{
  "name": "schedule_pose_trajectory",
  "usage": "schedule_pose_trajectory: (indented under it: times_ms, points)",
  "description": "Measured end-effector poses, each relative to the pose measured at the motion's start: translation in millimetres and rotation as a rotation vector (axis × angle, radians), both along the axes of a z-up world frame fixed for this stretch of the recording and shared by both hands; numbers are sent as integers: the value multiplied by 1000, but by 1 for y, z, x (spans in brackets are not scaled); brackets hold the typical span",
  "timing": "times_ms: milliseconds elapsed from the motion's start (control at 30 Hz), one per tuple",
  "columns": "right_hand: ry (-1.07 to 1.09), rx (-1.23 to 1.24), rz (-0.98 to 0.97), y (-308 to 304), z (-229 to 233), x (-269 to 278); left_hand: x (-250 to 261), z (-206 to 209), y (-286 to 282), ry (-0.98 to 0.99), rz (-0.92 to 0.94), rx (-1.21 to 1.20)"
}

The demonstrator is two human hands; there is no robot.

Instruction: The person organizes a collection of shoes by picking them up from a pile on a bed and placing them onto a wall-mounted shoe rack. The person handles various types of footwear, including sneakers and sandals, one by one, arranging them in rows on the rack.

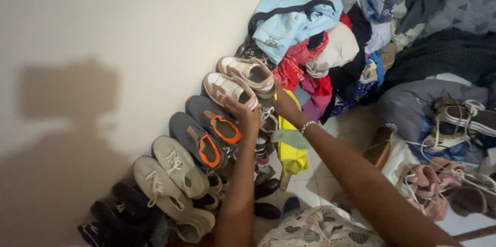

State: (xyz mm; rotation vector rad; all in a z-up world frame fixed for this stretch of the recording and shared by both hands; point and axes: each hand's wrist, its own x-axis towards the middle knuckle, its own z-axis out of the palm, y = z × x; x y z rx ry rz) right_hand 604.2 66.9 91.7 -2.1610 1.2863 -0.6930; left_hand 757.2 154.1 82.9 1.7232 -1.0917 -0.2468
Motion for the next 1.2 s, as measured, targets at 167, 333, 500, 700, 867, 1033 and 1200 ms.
schedule_pose_trajectory:
  times_ms: [167, 333, 500, 700, 867, 1033, 1200]
  points:
    - [-177, -256, 85, 27, -8, 9, 2, -12, -1, -66, 8, 49]
    - [-87, 55, 74, 48, -5, 3, -12, 1, 23, -185, 68, 92]
    - [-193, 445, 151, 85, 29, -11, -46, 35, 70, -105, -41, 5]
    - [-190, 222, 362, 131, 85, -36, -77, 73, 117, -142, -245, -96]
    - [-242, 252, 398, 156, 97, -81, -117, 83, 142, -80, -314, -114]
    - [-191, 155, 375, 167, 102, -140, -172, 90, 152, -48, -401, -53]
    - [-200, 183, 206, 187, 104, -204, -229, 103, 162, -36, -498, -34]
